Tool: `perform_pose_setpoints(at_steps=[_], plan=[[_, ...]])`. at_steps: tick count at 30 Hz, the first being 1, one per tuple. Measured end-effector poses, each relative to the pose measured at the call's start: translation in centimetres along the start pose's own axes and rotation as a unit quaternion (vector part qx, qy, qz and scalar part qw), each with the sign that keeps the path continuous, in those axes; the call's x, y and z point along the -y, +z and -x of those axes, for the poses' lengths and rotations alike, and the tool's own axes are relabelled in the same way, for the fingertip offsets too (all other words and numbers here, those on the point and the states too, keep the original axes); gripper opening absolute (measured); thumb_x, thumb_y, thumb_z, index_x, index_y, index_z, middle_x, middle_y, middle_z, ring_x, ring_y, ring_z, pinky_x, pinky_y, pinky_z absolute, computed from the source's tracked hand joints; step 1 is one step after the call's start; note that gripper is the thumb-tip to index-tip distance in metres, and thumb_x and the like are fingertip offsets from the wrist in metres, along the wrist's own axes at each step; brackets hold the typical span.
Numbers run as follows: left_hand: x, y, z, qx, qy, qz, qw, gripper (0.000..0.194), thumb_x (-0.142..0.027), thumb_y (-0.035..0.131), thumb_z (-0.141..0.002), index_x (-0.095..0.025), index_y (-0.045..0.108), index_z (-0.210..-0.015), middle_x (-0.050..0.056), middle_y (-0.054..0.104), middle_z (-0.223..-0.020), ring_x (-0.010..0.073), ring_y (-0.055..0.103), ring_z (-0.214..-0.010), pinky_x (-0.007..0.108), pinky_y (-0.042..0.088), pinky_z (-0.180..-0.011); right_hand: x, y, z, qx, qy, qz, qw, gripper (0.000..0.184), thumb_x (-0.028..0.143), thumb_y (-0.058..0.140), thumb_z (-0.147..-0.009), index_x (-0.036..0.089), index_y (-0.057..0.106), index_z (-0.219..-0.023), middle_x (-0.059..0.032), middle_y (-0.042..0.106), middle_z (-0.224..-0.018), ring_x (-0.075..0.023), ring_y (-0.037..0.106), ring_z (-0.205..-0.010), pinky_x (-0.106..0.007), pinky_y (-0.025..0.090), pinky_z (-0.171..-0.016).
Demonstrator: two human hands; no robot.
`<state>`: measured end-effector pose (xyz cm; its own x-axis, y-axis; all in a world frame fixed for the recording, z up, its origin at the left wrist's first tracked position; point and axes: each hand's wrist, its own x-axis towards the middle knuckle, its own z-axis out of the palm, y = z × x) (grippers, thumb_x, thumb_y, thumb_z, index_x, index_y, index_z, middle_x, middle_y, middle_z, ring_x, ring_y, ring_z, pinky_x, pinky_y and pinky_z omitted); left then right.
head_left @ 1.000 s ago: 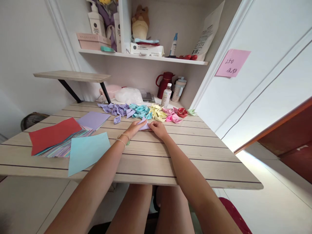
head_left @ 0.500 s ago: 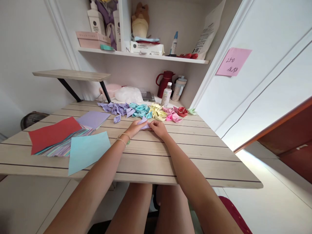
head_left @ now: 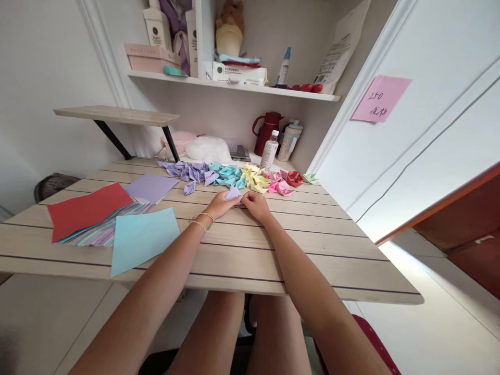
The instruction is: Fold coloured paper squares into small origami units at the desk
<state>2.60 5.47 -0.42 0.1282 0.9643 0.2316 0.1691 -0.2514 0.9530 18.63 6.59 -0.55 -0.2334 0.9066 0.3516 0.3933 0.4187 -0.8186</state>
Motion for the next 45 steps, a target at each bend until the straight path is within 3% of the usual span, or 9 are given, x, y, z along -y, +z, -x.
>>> perform_pose_setpoints(at_steps=[24,45], plan=[[0.25,0.21,-0.04,-0.025,0.017,-0.059,0.998,0.036,-0.048,0.067,-0.067,-0.013,0.065,-0.073,0.004,0.064,-0.070,0.0161,0.053,-0.064,0.026,0.039,-0.059,-0.04,0.07,0.20,-0.007,-0.006,0.025,1.000,0.023,0.036,0.049,-0.074,0.018,0.054,-0.060,0.0021,0.057,-0.057,-0.0126,0.048,-0.057,-0.024,0.037,-0.059],[-0.16,0.42,0.22,-0.031,0.025,-0.127,0.991,0.033,-0.047,0.061,-0.070,-0.014,0.064,-0.075,0.005,0.065,-0.075,0.0186,0.056,-0.070,0.027,0.042,-0.063,-0.11,0.03,0.26,-0.004,-0.010,0.031,0.999,0.024,0.037,0.048,-0.074,0.018,0.055,-0.060,0.0017,0.055,-0.056,-0.0129,0.047,-0.057,-0.025,0.036,-0.058]])
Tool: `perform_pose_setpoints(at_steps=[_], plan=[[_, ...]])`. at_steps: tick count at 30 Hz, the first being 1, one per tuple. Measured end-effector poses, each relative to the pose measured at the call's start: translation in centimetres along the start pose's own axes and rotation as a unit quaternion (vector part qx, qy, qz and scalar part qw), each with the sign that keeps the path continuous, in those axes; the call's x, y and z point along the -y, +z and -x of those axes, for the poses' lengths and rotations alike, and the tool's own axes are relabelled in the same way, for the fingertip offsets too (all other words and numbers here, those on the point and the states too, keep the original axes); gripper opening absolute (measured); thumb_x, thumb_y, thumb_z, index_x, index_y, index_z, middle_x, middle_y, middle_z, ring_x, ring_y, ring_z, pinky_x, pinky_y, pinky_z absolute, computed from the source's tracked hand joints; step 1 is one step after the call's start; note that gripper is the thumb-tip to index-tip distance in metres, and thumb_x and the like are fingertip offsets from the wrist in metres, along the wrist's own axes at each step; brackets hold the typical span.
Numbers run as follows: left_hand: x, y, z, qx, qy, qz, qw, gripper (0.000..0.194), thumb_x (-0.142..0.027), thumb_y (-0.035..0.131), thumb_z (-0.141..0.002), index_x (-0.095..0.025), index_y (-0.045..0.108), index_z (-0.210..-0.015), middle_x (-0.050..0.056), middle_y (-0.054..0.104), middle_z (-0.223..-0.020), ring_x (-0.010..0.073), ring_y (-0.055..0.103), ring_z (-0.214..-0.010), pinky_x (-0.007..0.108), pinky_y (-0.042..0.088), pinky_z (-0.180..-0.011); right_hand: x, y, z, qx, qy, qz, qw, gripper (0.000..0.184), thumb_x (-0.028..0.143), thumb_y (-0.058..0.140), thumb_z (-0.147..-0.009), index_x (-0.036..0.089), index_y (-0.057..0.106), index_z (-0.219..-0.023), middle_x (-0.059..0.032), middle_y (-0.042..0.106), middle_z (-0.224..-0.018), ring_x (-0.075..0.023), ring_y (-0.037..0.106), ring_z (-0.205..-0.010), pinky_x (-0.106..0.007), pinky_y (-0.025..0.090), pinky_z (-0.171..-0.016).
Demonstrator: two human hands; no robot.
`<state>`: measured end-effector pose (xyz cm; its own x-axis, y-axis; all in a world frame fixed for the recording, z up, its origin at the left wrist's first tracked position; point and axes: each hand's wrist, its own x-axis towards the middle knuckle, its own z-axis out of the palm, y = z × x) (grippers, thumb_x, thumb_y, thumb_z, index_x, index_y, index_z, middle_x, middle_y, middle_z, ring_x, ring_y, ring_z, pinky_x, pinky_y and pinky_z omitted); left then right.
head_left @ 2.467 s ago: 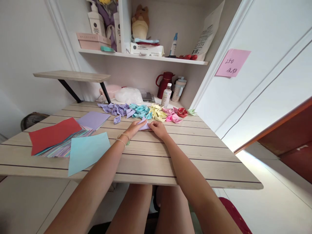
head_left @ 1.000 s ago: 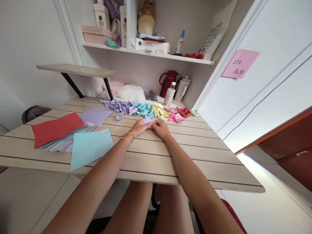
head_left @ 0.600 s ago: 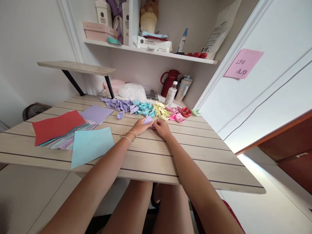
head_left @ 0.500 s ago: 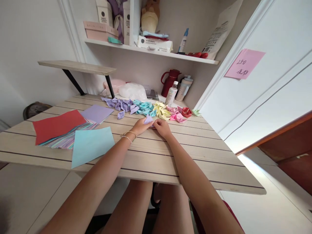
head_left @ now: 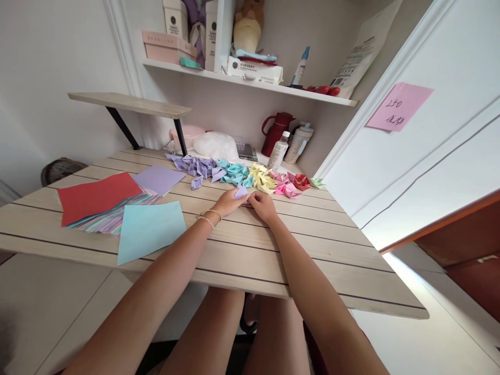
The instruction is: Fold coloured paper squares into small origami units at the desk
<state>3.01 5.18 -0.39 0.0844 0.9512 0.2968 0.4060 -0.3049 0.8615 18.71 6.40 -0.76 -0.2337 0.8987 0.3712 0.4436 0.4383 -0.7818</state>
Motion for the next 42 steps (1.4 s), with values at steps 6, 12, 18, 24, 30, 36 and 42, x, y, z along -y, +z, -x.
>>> perform_pose_setpoints(at_steps=[6,12,18,24,30,36,42], plan=[[0.0,0.0,0.0,0.001,-0.001,0.042,0.999,0.034,-0.048,0.064,-0.068,-0.014,0.063,-0.069,0.003,0.062,-0.066,0.0168,0.053,-0.063,0.026,0.039,-0.060,0.5,0.0,0.1,-0.006,0.006,0.003,1.000,0.024,0.035,0.048,-0.074,0.018,0.053,-0.059,0.0017,0.055,-0.055,-0.0131,0.047,-0.057,-0.025,0.036,-0.057],[0.5,0.1,-0.3,-0.009,-0.011,0.082,0.996,0.032,-0.046,0.066,-0.068,-0.014,0.063,-0.066,0.002,0.061,-0.063,0.0153,0.051,-0.061,0.025,0.039,-0.057,0.0,0.1,-0.2,-0.002,0.025,-0.039,0.999,0.028,0.042,0.049,-0.075,0.018,0.054,-0.062,0.0011,0.056,-0.057,-0.0136,0.051,-0.057,-0.024,0.040,-0.056],[0.9,0.3,-0.6,0.014,-0.058,0.179,0.982,0.031,-0.042,0.063,-0.072,-0.012,0.062,-0.076,0.003,0.061,-0.063,0.0153,0.055,-0.058,0.027,0.043,-0.058,-0.8,0.2,-0.7,-0.004,0.059,-0.143,0.988,0.039,0.056,0.053,-0.073,0.019,0.051,-0.062,0.0010,0.056,-0.056,-0.0154,0.056,-0.056,-0.027,0.045,-0.057],[1.6,-0.1,-0.9,-0.043,-0.064,0.191,0.979,0.027,-0.036,0.069,-0.065,-0.012,0.064,-0.075,0.001,0.061,-0.064,0.0169,0.058,-0.068,0.027,0.046,-0.062,-0.9,0.2,-0.8,-0.038,0.057,-0.170,0.983,0.041,0.059,0.059,-0.070,0.019,0.056,-0.076,0.0023,0.058,-0.054,-0.0138,0.055,-0.052,-0.026,0.044,-0.055],[1.6,-0.3,-0.9,-0.057,-0.069,0.211,0.973,0.032,-0.033,0.072,-0.059,-0.011,0.067,-0.083,0.003,0.066,-0.077,0.0172,0.059,-0.073,0.025,0.045,-0.063,-0.4,0.0,-0.7,-0.027,0.049,-0.213,0.975,0.041,0.055,0.065,-0.067,0.020,0.060,-0.086,0.0010,0.062,-0.061,-0.0138,0.059,-0.056,-0.026,0.047,-0.057],[0.6,-0.5,-0.6,-0.046,-0.074,0.257,0.962,0.047,-0.030,0.081,-0.048,-0.012,0.068,-0.089,0.007,0.069,-0.091,0.0192,0.061,-0.082,0.030,0.046,-0.075,-0.2,0.0,-0.6,-0.026,0.055,-0.237,0.969,0.041,0.056,0.066,-0.064,0.019,0.063,-0.080,-0.0027,0.066,-0.077,-0.0123,0.058,-0.059,-0.026,0.049,-0.059],[0.6,-0.5,-0.6,-0.037,-0.091,0.273,0.957,0.047,-0.043,0.077,-0.056,-0.011,0.068,-0.089,0.009,0.068,-0.089,0.0187,0.061,-0.079,0.030,0.048,-0.071,0.0,-0.1,-0.5,-0.043,0.055,-0.238,0.969,0.039,0.055,0.067,-0.064,0.019,0.063,-0.078,-0.0007,0.063,-0.071,-0.0113,0.055,-0.059,-0.025,0.049,-0.060]])
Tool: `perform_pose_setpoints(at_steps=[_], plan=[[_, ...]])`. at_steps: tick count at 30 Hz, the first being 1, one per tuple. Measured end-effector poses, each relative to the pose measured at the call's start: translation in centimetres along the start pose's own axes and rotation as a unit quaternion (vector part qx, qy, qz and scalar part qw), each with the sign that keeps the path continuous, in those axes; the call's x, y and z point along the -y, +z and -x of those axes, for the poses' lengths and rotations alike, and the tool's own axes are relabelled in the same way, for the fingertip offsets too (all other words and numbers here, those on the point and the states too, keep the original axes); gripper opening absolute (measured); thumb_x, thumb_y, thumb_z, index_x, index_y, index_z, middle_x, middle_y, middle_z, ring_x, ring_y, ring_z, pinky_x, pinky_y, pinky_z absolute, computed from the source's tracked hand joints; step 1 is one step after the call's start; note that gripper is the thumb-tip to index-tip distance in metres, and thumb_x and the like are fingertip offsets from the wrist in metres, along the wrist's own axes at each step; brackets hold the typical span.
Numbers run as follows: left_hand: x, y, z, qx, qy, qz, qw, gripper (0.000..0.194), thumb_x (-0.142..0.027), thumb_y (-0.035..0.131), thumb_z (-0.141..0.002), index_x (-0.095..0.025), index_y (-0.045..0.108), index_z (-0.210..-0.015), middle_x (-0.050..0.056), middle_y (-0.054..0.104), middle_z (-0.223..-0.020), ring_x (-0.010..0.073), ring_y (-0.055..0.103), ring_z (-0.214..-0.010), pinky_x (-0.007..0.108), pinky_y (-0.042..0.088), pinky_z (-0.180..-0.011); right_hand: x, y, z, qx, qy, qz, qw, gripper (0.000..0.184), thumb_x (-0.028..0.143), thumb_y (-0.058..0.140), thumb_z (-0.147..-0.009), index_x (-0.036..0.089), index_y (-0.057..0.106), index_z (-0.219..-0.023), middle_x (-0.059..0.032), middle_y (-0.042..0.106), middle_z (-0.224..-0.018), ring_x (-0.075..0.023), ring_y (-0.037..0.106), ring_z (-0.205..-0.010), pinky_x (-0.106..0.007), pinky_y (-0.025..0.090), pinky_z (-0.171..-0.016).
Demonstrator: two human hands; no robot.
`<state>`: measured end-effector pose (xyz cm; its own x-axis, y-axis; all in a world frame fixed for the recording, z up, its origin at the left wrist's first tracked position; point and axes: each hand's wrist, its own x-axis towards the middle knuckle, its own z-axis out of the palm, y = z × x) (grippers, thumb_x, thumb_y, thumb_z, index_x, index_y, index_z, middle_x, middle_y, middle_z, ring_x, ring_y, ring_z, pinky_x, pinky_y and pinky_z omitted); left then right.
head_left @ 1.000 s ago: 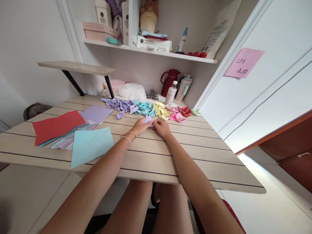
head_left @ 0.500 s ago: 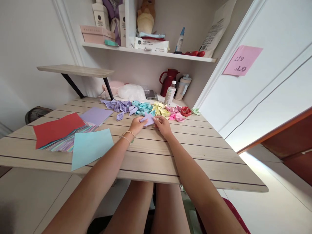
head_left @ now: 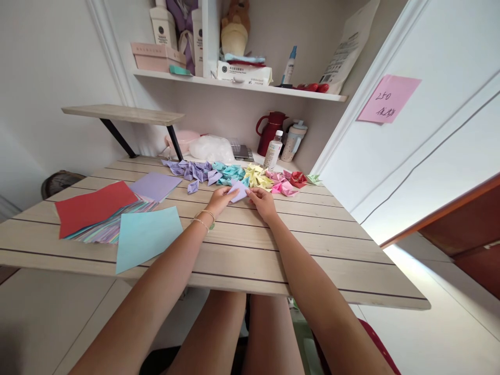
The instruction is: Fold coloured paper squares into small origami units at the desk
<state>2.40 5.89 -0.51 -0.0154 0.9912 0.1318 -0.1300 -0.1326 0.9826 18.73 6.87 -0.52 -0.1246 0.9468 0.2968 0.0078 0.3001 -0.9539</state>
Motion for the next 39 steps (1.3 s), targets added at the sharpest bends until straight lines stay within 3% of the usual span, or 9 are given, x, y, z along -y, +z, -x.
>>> perform_pose_setpoints(at_steps=[6,11,14,19,24,28,33,35,39], plan=[[-0.8,0.0,0.3,-0.040,-0.041,0.085,0.995,0.050,-0.058,0.064,-0.066,-0.012,0.068,-0.086,0.011,0.068,-0.085,0.0202,0.063,-0.079,0.032,0.051,-0.070,0.0,0.0,0.1,0.058,-0.003,-0.028,0.998,0.038,0.050,0.073,-0.058,0.019,0.065,-0.078,-0.0012,0.066,-0.075,-0.0131,0.057,-0.065,-0.028,0.049,-0.065],[-1.4,-0.1,0.8,-0.025,-0.030,0.111,0.993,0.029,-0.030,0.072,-0.062,-0.014,0.069,-0.086,0.007,0.067,-0.091,0.0175,0.062,-0.082,0.034,0.053,-0.075,-0.3,-0.2,0.0,0.094,-0.003,-0.016,0.995,0.034,0.049,0.072,-0.059,0.020,0.068,-0.074,-0.0015,0.066,-0.073,-0.0147,0.057,-0.066,-0.029,0.049,-0.066],[-1.0,-0.3,0.6,-0.002,-0.031,0.103,0.994,0.039,-0.018,0.072,-0.057,-0.014,0.069,-0.096,0.008,0.068,-0.095,0.0193,0.063,-0.087,0.034,0.051,-0.079,-0.2,-0.3,0.0,0.086,-0.002,-0.017,0.996,0.031,0.048,0.072,-0.060,0.020,0.069,-0.073,-0.0015,0.066,-0.073,-0.0143,0.057,-0.066,-0.029,0.047,-0.065],[-0.5,-0.6,0.1,0.026,0.006,0.078,0.997,0.053,-0.017,0.076,-0.054,-0.015,0.067,-0.107,0.012,0.066,-0.109,0.0221,0.059,-0.101,0.031,0.046,-0.086,0.0,-0.3,0.0,0.095,-0.016,-0.025,0.995,0.031,0.043,0.076,-0.056,0.019,0.070,-0.074,-0.0029,0.069,-0.080,-0.0152,0.058,-0.072,-0.030,0.047,-0.070],[-1.1,-0.3,0.5,0.036,-0.012,0.104,0.994,0.044,-0.034,0.071,-0.066,-0.014,0.067,-0.105,0.010,0.066,-0.108,0.0215,0.061,-0.098,0.033,0.048,-0.084,-0.2,-0.2,-0.1,0.059,0.017,-0.015,0.998,0.033,0.045,0.075,-0.057,0.017,0.068,-0.072,-0.0007,0.066,-0.071,-0.0120,0.054,-0.062,-0.027,0.044,-0.062],[-1.1,0.0,0.8,0.085,-0.018,0.110,0.990,0.065,-0.017,0.078,-0.058,-0.018,0.058,-0.120,0.010,0.064,-0.109,0.0207,0.062,-0.097,0.036,0.050,-0.086,-0.3,-0.3,-0.1,0.014,0.024,-0.056,0.998,0.037,0.042,0.078,-0.053,0.017,0.065,-0.076,0.0006,0.064,-0.067,-0.0115,0.055,-0.060,-0.025,0.044,-0.060],[-0.6,0.1,0.7,0.041,-0.022,0.118,0.992,0.087,-0.007,0.080,-0.055,-0.024,0.042,-0.132,0.009,0.063,-0.109,0.0184,0.063,-0.095,0.038,0.050,-0.090,-0.1,-0.3,-0.2,-0.024,0.016,-0.085,0.996,0.042,0.041,0.081,-0.049,0.017,0.061,-0.078,0.0009,0.064,-0.064,-0.0127,0.058,-0.062,-0.025,0.046,-0.061],[-0.7,0.2,0.6,0.030,-0.044,0.130,0.990,0.076,-0.010,0.079,-0.059,-0.021,0.046,-0.127,0.010,0.064,-0.107,0.0187,0.065,-0.092,0.040,0.051,-0.089,-0.1,-0.3,-0.2,-0.037,0.009,-0.096,0.995,0.041,0.040,0.080,-0.050,0.017,0.061,-0.077,0.0011,0.064,-0.064,-0.0128,0.059,-0.062,-0.025,0.047,-0.063],[-0.8,0.2,0.6,0.057,-0.072,0.142,0.986,0.034,-0.017,0.073,-0.069,-0.009,0.062,-0.100,0.013,0.067,-0.099,0.0202,0.067,-0.087,0.039,0.050,-0.092,0.0,-0.3,-0.3,-0.066,0.001,-0.118,0.991,0.043,0.037,0.081,-0.051,0.019,0.059,-0.083,0.0029,0.064,-0.062,-0.0122,0.059,-0.061,-0.025,0.048,-0.063]])
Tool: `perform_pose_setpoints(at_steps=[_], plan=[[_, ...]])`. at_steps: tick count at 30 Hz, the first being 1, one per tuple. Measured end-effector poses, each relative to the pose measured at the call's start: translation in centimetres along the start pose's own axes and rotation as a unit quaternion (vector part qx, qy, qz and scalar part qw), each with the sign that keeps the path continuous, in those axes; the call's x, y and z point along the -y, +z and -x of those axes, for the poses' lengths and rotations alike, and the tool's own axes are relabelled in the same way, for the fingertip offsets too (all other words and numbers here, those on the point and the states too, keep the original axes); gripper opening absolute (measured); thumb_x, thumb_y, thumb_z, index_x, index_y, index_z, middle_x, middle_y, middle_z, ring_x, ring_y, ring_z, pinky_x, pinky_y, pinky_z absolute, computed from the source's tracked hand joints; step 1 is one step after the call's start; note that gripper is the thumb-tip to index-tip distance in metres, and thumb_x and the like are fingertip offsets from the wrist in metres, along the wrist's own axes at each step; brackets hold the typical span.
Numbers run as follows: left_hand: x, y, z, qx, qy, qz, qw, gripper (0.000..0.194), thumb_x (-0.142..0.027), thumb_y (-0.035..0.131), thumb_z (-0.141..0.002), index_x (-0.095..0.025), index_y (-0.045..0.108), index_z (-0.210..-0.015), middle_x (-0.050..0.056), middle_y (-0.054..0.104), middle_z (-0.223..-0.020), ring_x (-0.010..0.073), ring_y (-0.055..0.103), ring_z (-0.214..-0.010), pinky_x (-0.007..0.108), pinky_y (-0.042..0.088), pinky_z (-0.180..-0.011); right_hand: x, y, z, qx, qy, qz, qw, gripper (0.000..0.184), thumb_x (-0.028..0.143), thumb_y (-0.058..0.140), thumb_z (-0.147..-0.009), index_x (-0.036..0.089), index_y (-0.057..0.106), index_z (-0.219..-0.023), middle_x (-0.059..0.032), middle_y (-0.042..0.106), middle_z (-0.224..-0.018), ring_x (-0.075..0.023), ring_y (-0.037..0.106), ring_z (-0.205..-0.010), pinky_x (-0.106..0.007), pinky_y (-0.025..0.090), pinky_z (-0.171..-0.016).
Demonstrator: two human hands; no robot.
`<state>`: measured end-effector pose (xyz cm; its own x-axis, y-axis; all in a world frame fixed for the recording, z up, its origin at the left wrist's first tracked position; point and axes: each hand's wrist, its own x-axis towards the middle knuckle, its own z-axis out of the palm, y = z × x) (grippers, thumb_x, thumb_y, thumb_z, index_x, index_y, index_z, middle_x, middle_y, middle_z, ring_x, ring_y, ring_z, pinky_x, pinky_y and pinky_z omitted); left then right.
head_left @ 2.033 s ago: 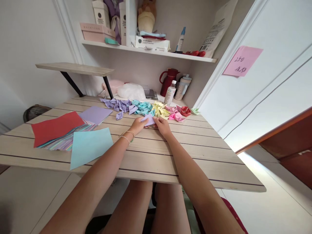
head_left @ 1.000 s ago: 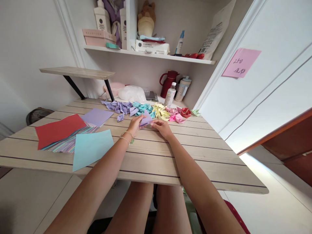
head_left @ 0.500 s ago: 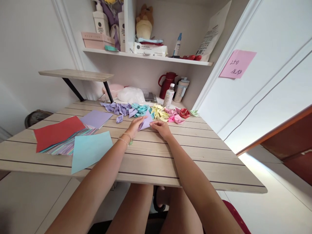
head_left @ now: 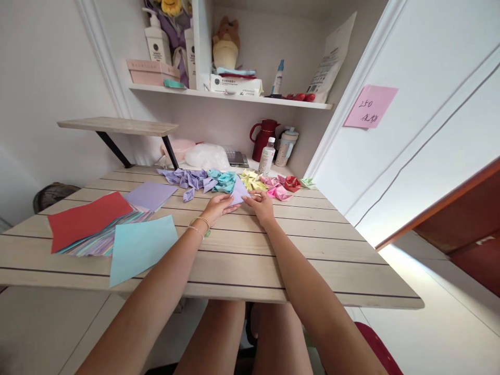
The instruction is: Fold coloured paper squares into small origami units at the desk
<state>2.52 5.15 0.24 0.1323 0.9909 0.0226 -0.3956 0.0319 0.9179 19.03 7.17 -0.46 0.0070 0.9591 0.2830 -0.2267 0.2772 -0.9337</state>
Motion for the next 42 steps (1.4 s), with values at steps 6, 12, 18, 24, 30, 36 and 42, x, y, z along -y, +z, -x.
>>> perform_pose_setpoints(at_steps=[6,12,18,24,30,36,42], plan=[[0.26,-0.19,-0.05,0.011,0.017,-0.011,1.000,0.029,-0.009,0.075,-0.064,-0.009,0.066,-0.092,0.010,0.070,-0.094,0.0170,0.067,-0.085,0.037,0.048,-0.095,-0.04,0.15,-0.12,0.006,0.012,-0.004,1.000,0.047,0.037,0.081,-0.050,0.016,0.062,-0.089,0.0015,0.064,-0.064,-0.0127,0.059,-0.062,-0.026,0.048,-0.064],[0.22,-0.39,0.01,0.018,0.022,-0.031,0.999,0.032,-0.014,0.077,-0.063,-0.008,0.066,-0.092,0.013,0.071,-0.095,0.0184,0.068,-0.086,0.035,0.050,-0.092,-0.11,0.18,-0.21,0.011,0.022,-0.011,1.000,0.047,0.037,0.081,-0.048,0.014,0.066,-0.086,0.0008,0.064,-0.063,-0.0116,0.057,-0.059,-0.027,0.047,-0.063],[0.35,-0.05,-0.03,0.018,0.009,-0.079,0.997,0.038,-0.014,0.079,-0.061,-0.009,0.066,-0.096,0.012,0.072,-0.088,0.0188,0.069,-0.080,0.034,0.053,-0.086,0.03,0.53,0.06,0.018,0.006,0.004,1.000,0.047,0.035,0.083,-0.047,0.015,0.066,-0.087,-0.0001,0.064,-0.065,-0.0133,0.059,-0.060,-0.028,0.048,-0.063],[0.33,-0.12,-0.13,0.012,0.016,-0.065,0.998,0.044,-0.015,0.081,-0.059,-0.008,0.066,-0.100,0.013,0.072,-0.086,0.0185,0.069,-0.078,0.034,0.054,-0.085,0.13,0.96,0.21,0.054,-0.001,-0.024,0.998,0.046,0.033,0.083,-0.047,0.017,0.068,-0.088,-0.0012,0.067,-0.072,-0.0154,0.062,-0.069,-0.030,0.049,-0.070],[0.29,-0.08,-0.07,0.016,0.022,-0.079,0.997,0.040,-0.017,0.080,-0.060,-0.009,0.067,-0.097,0.012,0.072,-0.089,0.0171,0.069,-0.077,0.031,0.055,-0.082,-0.44,0.71,-0.18,0.053,0.026,-0.051,0.997,0.031,0.037,0.080,-0.053,0.017,0.072,-0.075,-0.0013,0.068,-0.072,-0.0139,0.058,-0.068,-0.029,0.047,-0.071],[0.27,0.28,0.11,-0.002,0.032,-0.122,0.992,0.036,-0.020,0.079,-0.061,-0.008,0.066,-0.093,0.009,0.072,-0.080,0.0150,0.068,-0.069,0.028,0.056,-0.074,-0.43,0.65,-0.25,0.054,0.055,-0.057,0.995,0.029,0.039,0.081,-0.052,0.017,0.072,-0.069,0.0004,0.065,-0.064,-0.0106,0.053,-0.060,-0.026,0.044,-0.065],[0.45,0.39,0.04,-0.012,0.040,-0.144,0.989,0.035,-0.019,0.081,-0.055,-0.008,0.066,-0.085,0.007,0.071,-0.073,0.0136,0.066,-0.062,0.026,0.056,-0.067,-0.31,0.72,-0.21,0.067,0.056,-0.017,0.996,0.034,0.043,0.081,-0.048,0.015,0.070,-0.065,-0.0001,0.064,-0.062,-0.0110,0.052,-0.059,-0.025,0.042,-0.061]])
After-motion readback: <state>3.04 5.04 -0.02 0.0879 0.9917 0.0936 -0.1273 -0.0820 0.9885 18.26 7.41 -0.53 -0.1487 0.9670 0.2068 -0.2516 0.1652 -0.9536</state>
